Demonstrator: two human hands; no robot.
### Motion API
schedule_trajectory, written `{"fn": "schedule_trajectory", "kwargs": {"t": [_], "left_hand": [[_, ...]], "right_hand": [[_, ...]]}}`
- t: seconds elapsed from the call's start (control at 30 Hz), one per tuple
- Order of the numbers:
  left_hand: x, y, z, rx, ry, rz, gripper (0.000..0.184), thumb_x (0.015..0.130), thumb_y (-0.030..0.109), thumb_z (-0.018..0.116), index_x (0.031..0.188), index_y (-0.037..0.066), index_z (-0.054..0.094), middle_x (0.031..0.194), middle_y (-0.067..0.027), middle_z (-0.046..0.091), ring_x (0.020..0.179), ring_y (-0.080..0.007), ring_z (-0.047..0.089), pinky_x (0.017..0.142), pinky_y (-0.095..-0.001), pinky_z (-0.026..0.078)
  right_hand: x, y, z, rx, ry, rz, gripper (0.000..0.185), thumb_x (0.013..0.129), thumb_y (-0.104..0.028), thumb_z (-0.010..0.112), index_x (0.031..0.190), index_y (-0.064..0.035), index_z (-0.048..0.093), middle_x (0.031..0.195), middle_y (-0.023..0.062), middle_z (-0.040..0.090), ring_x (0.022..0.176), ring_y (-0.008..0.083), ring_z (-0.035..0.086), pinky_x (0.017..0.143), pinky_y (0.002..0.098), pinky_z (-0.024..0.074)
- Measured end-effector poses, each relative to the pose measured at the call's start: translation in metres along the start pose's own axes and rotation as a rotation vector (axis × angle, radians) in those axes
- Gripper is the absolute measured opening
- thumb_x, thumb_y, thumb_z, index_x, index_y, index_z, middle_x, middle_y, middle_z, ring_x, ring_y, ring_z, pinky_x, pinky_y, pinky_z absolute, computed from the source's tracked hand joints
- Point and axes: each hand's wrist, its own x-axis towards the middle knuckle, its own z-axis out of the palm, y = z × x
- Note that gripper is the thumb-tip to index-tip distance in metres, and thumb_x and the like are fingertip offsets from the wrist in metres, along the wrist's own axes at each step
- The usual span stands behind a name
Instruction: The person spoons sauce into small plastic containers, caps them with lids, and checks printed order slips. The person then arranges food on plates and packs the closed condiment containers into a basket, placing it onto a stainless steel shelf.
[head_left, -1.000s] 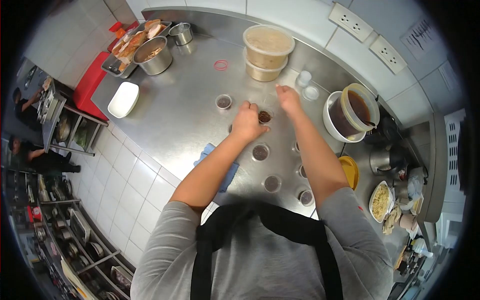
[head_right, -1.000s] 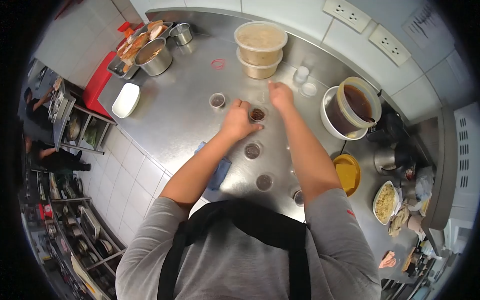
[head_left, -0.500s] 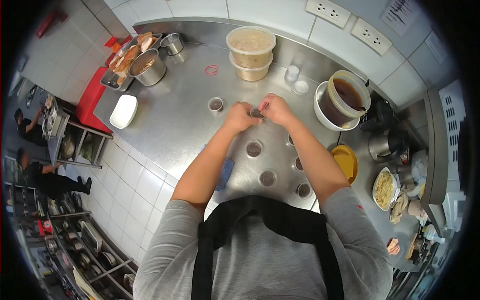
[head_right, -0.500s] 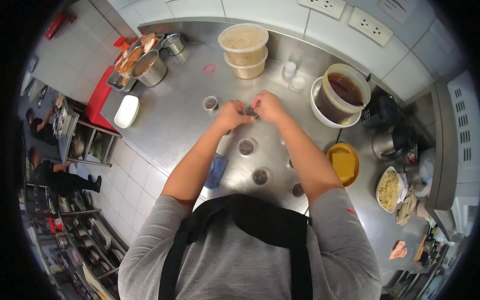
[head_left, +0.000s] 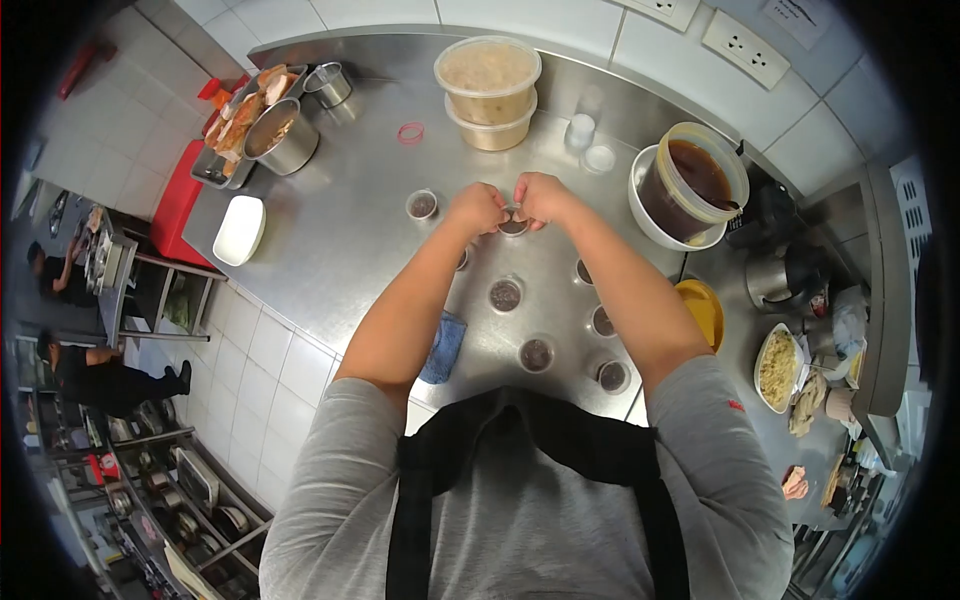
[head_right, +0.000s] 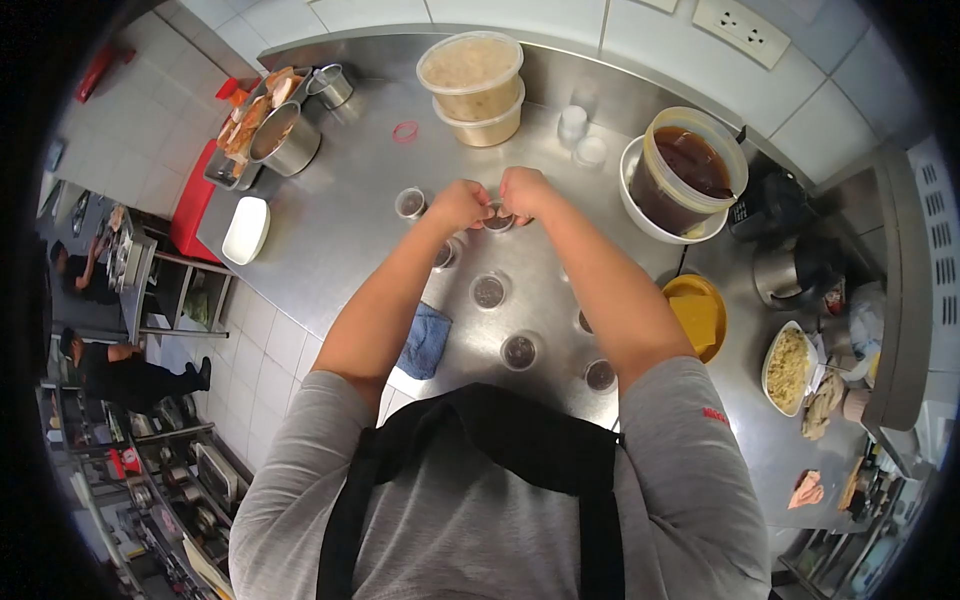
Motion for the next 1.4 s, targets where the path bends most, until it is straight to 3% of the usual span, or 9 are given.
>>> {"fn": "schedule_trajectory", "kwargs": {"t": [0.2,0.3,0.4,0.5,0.63,0.77,0.93,1.3,1.4], "left_hand": [[0.008,-0.01,0.021,0.28,0.395,0.215,0.019,0.075,0.02,0.067,0.089,0.007,0.066,0.073,-0.0093,0.067,0.067,-0.0233,0.066,0.067,-0.0356,0.052],[0.004,-0.013,0.003,0.136,0.164,0.141,0.028,0.075,0.024,0.066,0.099,0.01,0.065,0.085,-0.0133,0.067,0.082,-0.03,0.065,0.075,-0.0396,0.05],[-0.015,-0.007,0.012,0.184,0.36,0.387,0.038,0.071,0.019,0.068,0.108,0.012,0.061,0.1,-0.0147,0.063,0.089,-0.0321,0.062,0.081,-0.0388,0.049],[-0.024,-0.009,0.029,0.372,0.32,0.637,0.043,0.069,0.016,0.069,0.111,0.016,0.06,0.108,-0.017,0.057,0.098,-0.0351,0.055,0.085,-0.0403,0.047],[-0.027,0.001,-0.002,0.241,0.351,0.46,0.044,0.068,0.013,0.069,0.111,0.018,0.06,0.105,-0.0136,0.056,0.1,-0.0334,0.053,0.087,-0.04,0.045],[-0.028,-0.033,-0.072,0.421,0.342,0.377,0.043,0.071,0.011,0.068,0.112,0.018,0.059,0.108,-0.0118,0.054,0.102,-0.0311,0.052,0.092,-0.0396,0.041],[-0.031,-0.08,-0.069,0.321,0.369,0.479,0.039,0.072,0.011,0.07,0.109,0.017,0.059,0.112,-0.0124,0.05,0.103,-0.0316,0.049,0.09,-0.0403,0.042],[-0.106,-0.046,-0.033,0.131,0.351,0.693,0.037,0.067,0.01,0.075,0.099,0.011,0.058,0.104,-0.013,0.051,0.093,-0.0307,0.054,0.079,-0.0393,0.047],[-0.114,-0.05,-0.007,0.331,0.451,0.749,0.039,0.068,0.011,0.075,0.102,0.011,0.057,0.107,-0.0122,0.051,0.088,-0.031,0.054,0.076,-0.0392,0.048]], "right_hand": [[0.005,0.0,0.021,-0.105,0.189,-0.074,0.033,0.072,-0.004,0.07,0.099,-0.003,0.051,0.074,0.0107,0.062,0.051,0.0194,0.061,0.047,0.0306,0.0509],[0.0,0.009,0.013,-0.001,0.147,-0.104,0.039,0.073,-0.011,0.069,0.107,-0.0047,0.05,0.077,0.0129,0.063,0.055,0.0235,0.063,0.051,0.0324,0.0513],[-0.054,0.009,-0.017,0.161,0.195,-0.267,0.043,0.069,-0.011,0.072,0.107,-0.0083,0.052,0.084,0.0142,0.061,0.067,0.025,0.064,0.061,0.0347,0.0521],[-0.106,0.035,-0.028,-0.387,0.126,-0.412,0.052,0.063,-0.007,0.071,0.111,-0.0115,0.052,0.105,0.012,0.055,0.094,0.0274,0.057,0.081,0.0373,0.0477],[-0.142,0.062,-0.013,-0.623,0.127,-0.37,0.058,0.059,-0.004,0.07,0.113,-0.0106,0.051,0.11,0.0135,0.054,0.101,0.0321,0.053,0.086,0.0395,0.0448],[-0.145,0.057,-0.006,-0.432,0.234,-0.335,0.048,0.064,-0.008,0.071,0.109,-0.0108,0.054,0.108,0.0145,0.052,0.103,0.0338,0.051,0.086,0.0407,0.0453],[-0.158,0.007,0.042,-0.105,0.267,-0.537,0.042,0.066,-0.01,0.071,0.103,-0.0094,0.051,0.108,0.0121,0.051,0.101,0.0328,0.051,0.085,0.0414,0.0454],[-0.146,0.023,0.118,-0.154,0.464,-0.583,0.037,0.065,-0.01,0.07,0.096,-0.0074,0.049,0.108,0.014,0.05,0.101,0.0336,0.05,0.081,0.0405,0.0467],[-0.161,0.027,0.106,-0.09,0.533,-0.581,0.036,0.064,-0.008,0.068,0.094,-0.0076,0.048,0.103,0.0136,0.051,0.097,0.0334,0.051,0.078,0.0405,0.0463]]}}
